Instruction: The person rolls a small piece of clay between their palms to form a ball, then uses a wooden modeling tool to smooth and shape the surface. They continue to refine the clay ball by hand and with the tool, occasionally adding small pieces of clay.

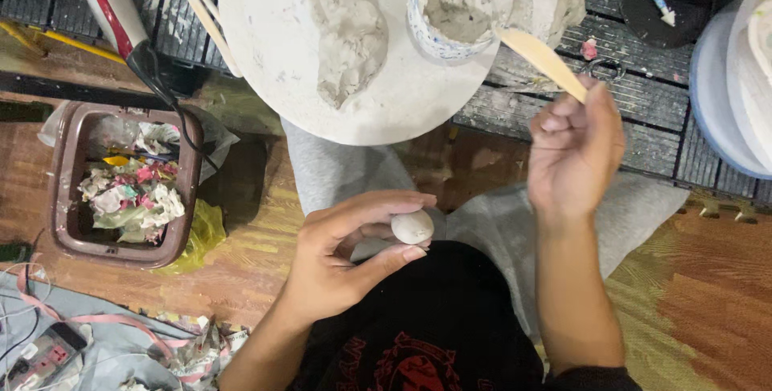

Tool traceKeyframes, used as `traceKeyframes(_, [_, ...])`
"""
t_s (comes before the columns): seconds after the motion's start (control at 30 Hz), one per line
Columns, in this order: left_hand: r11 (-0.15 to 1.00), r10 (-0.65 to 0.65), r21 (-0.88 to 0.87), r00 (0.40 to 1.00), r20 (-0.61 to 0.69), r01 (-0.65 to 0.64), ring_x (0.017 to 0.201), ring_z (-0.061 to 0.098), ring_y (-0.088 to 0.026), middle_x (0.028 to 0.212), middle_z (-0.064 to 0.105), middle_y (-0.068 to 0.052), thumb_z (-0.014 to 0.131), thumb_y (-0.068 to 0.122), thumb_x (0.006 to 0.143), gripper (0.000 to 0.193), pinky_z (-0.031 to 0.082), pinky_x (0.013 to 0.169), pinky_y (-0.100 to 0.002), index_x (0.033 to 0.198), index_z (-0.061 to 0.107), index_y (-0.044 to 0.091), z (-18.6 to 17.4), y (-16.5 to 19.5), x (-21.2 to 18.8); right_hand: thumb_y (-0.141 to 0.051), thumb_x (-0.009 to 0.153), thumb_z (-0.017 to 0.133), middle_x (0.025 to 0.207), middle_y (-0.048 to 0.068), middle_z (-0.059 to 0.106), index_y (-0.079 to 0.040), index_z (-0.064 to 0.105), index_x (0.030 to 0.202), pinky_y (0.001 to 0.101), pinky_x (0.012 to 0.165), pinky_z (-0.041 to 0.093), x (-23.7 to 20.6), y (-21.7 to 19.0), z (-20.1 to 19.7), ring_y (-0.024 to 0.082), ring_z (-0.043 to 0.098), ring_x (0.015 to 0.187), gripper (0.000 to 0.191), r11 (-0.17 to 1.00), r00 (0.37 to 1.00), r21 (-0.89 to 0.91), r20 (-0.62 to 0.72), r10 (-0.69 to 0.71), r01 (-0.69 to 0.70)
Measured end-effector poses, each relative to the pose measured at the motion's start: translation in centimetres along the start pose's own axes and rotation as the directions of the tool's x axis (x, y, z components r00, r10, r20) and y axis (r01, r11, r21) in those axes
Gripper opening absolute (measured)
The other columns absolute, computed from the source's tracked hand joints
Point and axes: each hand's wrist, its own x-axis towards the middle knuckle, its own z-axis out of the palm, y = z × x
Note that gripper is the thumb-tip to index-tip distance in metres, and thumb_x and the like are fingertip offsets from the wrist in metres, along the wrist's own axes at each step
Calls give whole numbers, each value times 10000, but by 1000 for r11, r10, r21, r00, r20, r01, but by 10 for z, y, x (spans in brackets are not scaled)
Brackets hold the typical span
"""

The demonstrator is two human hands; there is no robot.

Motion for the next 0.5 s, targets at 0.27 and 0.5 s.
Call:
traceKeyframes(0.27, [1000, -2, 2, 1000, -2, 2, 1242, 715, -270, 1391, 664, -219, 743, -92, 929, 402, 671, 998, -364, 1310, 649, -3, -4, -7, -2, -187, 1138, 611, 847, 71, 643, 17, 673, 1129, 300, 616, 484, -5, 5, 7, 155, 585, 676, 214, 995, 996, -91, -87, -38, 30])
traceKeyframes(0.5, [1000, -12, 23, 1000, -15, 12, 1241, 716, -262, 1384, 671, -209, 748, -87, 926, 403, 668, 1006, -362, 1309, 647, -10, -4, -9, -4, -171, 1156, 593, 871, 83, 658, 53, 670, 1191, 297, 632, 503, -8, 4, -3, 160, 607, 698, 239, 985, 991, -137, -76, -114, 103])
